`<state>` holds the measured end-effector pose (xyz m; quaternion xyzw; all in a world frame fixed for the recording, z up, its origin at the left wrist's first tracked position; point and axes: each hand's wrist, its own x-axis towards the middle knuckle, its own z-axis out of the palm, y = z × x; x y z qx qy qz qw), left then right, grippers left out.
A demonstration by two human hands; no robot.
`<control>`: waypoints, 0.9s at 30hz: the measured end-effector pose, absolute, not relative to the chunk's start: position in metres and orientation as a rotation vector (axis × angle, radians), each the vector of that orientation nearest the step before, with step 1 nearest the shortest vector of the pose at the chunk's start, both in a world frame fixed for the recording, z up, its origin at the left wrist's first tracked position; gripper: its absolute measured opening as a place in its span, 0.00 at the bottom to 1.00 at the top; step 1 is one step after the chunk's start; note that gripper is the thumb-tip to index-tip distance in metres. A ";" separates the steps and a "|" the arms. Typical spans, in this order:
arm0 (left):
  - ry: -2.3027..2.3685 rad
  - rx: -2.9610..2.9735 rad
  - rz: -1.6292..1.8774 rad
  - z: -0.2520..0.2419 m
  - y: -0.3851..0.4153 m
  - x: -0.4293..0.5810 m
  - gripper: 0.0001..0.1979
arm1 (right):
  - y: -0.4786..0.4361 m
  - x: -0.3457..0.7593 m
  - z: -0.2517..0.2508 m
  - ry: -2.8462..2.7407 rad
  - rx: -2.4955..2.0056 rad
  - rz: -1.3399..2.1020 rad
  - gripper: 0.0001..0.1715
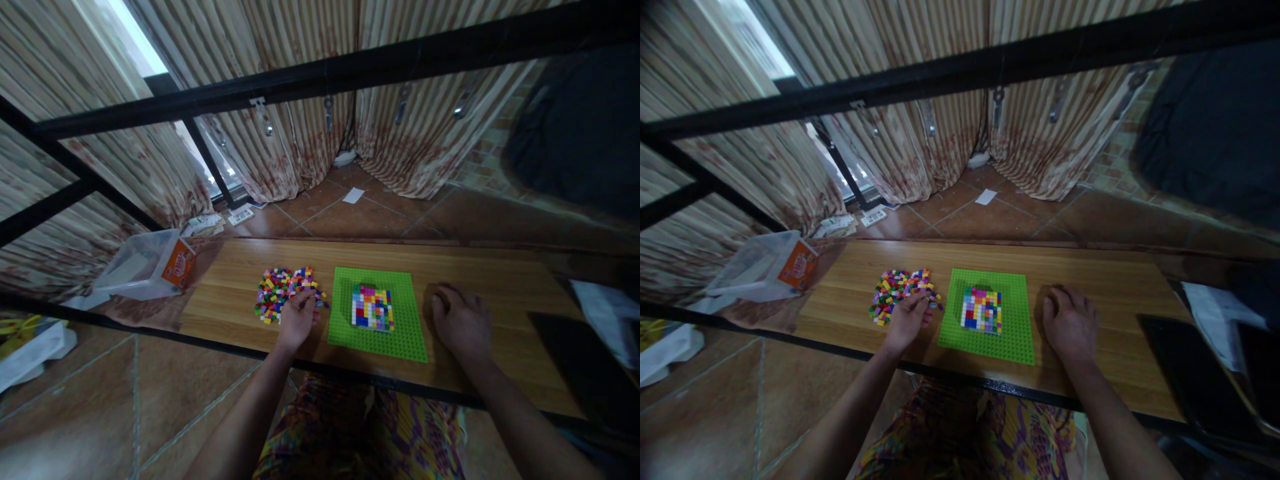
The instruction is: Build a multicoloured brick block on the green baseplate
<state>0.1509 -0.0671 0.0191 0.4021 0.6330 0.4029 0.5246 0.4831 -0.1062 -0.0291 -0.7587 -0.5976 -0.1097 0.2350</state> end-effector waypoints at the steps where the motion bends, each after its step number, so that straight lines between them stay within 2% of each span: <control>1: 1.509 0.958 0.973 0.019 -0.067 0.151 0.16 | -0.106 0.483 -0.029 -1.639 -2.084 -0.300 0.20; 7: 1.325 0.842 1.072 0.022 -0.069 0.150 0.12 | -0.106 0.483 -0.028 -1.640 -2.088 -0.293 0.20; 14: 1.048 0.748 1.134 0.037 -0.071 0.154 0.15 | -0.105 0.484 -0.029 -1.640 -2.074 -0.280 0.20; 21: 1.145 1.003 1.123 0.040 -0.068 0.169 0.15 | -0.105 0.482 -0.029 -1.618 -2.071 -0.296 0.20; 27: 1.239 1.286 1.130 0.033 -0.062 0.189 0.08 | -0.104 0.481 -0.029 -1.616 -2.100 -0.303 0.21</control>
